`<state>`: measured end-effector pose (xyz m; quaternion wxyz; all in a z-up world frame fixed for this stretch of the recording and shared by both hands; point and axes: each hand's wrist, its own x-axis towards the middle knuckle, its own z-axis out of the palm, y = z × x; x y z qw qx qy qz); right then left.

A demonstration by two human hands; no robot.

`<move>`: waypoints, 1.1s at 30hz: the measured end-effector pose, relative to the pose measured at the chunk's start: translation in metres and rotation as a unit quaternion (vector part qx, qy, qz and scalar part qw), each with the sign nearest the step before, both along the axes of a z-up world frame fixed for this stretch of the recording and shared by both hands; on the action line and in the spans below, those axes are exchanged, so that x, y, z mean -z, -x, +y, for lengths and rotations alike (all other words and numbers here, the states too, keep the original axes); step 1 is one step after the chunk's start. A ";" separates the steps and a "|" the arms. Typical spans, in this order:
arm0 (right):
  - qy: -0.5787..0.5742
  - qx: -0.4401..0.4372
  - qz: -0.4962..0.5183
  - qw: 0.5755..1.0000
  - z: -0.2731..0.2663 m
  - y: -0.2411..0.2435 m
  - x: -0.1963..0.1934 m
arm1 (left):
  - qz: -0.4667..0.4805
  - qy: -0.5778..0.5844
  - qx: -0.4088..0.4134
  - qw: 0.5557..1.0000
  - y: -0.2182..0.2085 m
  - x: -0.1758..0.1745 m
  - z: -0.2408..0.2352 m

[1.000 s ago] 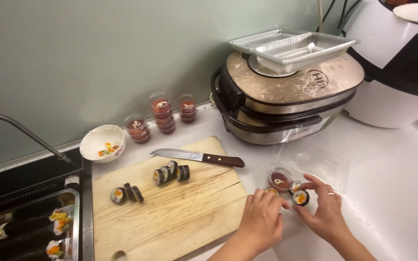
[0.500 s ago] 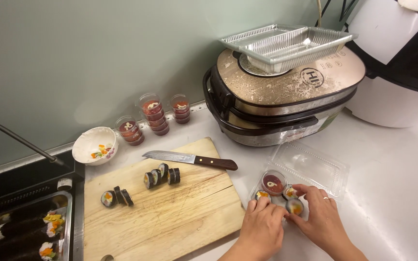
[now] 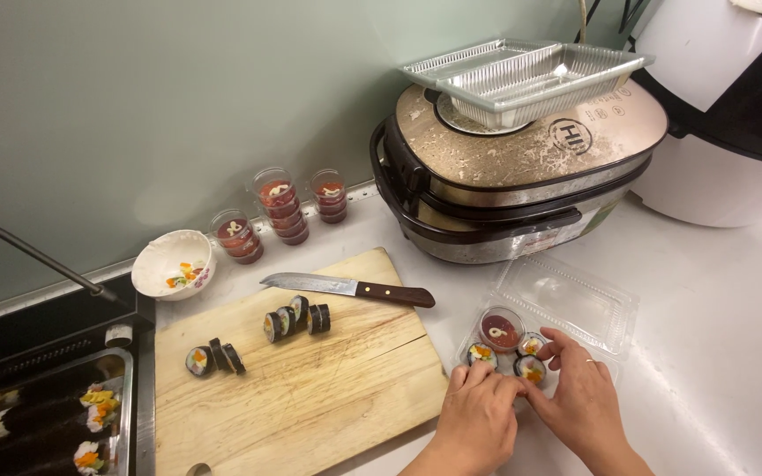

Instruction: The person slices a kimbap roll on a cutting board using a knife and then places individual pieces into a plastic container alongside small condiment cups.

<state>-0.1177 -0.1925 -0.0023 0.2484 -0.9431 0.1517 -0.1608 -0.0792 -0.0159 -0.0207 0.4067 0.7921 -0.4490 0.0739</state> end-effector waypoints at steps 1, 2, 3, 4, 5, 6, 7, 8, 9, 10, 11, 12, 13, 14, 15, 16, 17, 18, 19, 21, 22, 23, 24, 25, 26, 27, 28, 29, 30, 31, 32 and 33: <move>0.012 0.015 0.023 1.000 0.002 -0.002 -0.001 | 0.020 0.000 0.006 1.000 0.000 -0.001 0.001; 0.023 0.031 0.046 0.998 0.003 -0.004 -0.002 | 0.041 -0.001 0.012 0.999 0.000 -0.002 0.002; 0.024 0.031 0.047 0.998 0.003 -0.005 0.000 | 0.041 0.000 0.012 0.999 0.000 0.000 0.003; 0.040 0.036 0.037 0.998 0.003 -0.006 0.003 | 0.035 0.012 0.008 0.999 0.000 0.001 0.004; 0.056 0.041 0.027 0.997 0.003 -0.008 0.005 | 0.029 0.023 0.005 0.999 -0.001 0.002 0.006; 0.056 0.041 0.027 0.997 0.004 -0.008 0.005 | 0.029 0.024 0.005 0.999 -0.001 -0.001 0.008; 0.047 0.039 0.033 0.998 0.004 -0.008 0.006 | 0.043 0.029 0.008 0.999 -0.001 -0.003 0.010; 0.039 0.037 0.039 0.998 0.005 -0.009 0.006 | 0.056 0.035 0.010 0.998 -0.002 -0.007 0.012; 0.040 0.037 0.039 0.998 0.003 -0.009 0.008 | 0.056 0.036 0.010 0.998 -0.003 -0.008 0.013; 0.038 0.034 0.028 0.998 0.002 -0.008 0.011 | 0.052 0.036 0.008 0.998 -0.003 -0.009 0.015; 0.036 0.031 0.016 0.999 0.001 -0.008 0.013 | 0.047 0.037 0.007 0.998 -0.004 -0.011 0.017; 0.037 0.029 0.016 0.999 0.001 -0.007 0.008 | 0.047 0.038 0.004 0.998 -0.004 -0.013 0.020; 0.032 0.045 0.031 0.998 0.002 -0.006 0.004 | 0.044 0.039 0.005 0.998 -0.004 -0.015 0.023; 0.026 0.059 0.045 0.997 0.003 -0.008 -0.001 | 0.040 0.041 0.004 0.998 -0.005 -0.018 0.027; 0.027 0.054 0.044 0.997 -0.001 -0.004 -0.001 | 0.038 0.042 -0.001 0.998 -0.005 -0.023 0.031; 0.018 0.043 -0.001 0.999 -0.005 -0.003 0.000 | 0.026 0.051 -0.008 0.998 -0.006 -0.028 0.037; 0.009 0.033 -0.045 0.998 -0.007 -0.002 0.000 | 0.014 0.059 -0.015 0.998 -0.008 -0.033 0.043; 0.005 0.019 -0.048 0.999 -0.002 -0.007 -0.007 | 0.010 0.056 -0.029 0.998 -0.011 -0.035 0.053; 0.022 0.021 -0.067 0.997 0.004 -0.013 -0.014 | 0.023 0.072 -0.040 0.996 -0.015 -0.036 0.065; 0.035 0.006 -0.086 0.996 0.029 -0.034 -0.032 | 0.034 0.088 -0.069 0.993 -0.024 -0.040 0.093; -0.017 -0.041 -0.096 0.994 0.049 -0.047 -0.042 | 0.026 0.104 -0.103 0.989 -0.030 -0.042 0.112; -0.070 -0.088 -0.105 0.988 0.069 -0.060 -0.052 | 0.017 0.119 -0.137 0.983 -0.035 -0.044 0.130; -0.073 -0.100 -0.105 0.987 0.097 -0.076 -0.059 | 0.014 0.118 -0.148 0.982 -0.039 -0.046 0.153; -0.021 -0.191 -0.143 0.971 0.125 -0.092 -0.065 | 0.025 0.120 -0.192 0.974 -0.043 -0.048 0.176; 0.031 -0.278 -0.179 0.943 0.152 -0.106 -0.073 | 0.037 0.122 -0.234 0.964 -0.047 -0.050 0.198; 0.029 -0.287 -0.179 0.941 0.187 -0.118 -0.078 | 0.036 0.122 -0.244 0.962 -0.047 -0.047 0.220; 0.015 -0.336 -0.147 0.930 0.221 -0.127 -0.084 | 0.037 0.137 -0.270 0.952 -0.047 -0.043 0.241; 0.002 -0.383 -0.114 0.916 0.255 -0.136 -0.089 | 0.038 0.153 -0.295 0.942 -0.047 -0.038 0.261; 0.002 -0.389 -0.114 0.914 0.281 -0.145 -0.084 | 0.037 0.154 -0.300 0.941 -0.047 -0.031 0.279; 0.027 -0.437 -0.100 0.893 0.307 -0.154 -0.079 | 0.058 0.164 -0.340 0.924 -0.047 -0.023 0.297; 0.052 -0.482 -0.086 0.870 0.331 -0.162 -0.075 | 0.079 0.174 -0.377 0.906 -0.047 -0.015 0.314; 0.052 -0.486 -0.086 0.868 0.348 -0.169 -0.065 | 0.078 0.175 -0.380 0.905 -0.046 -0.012 0.326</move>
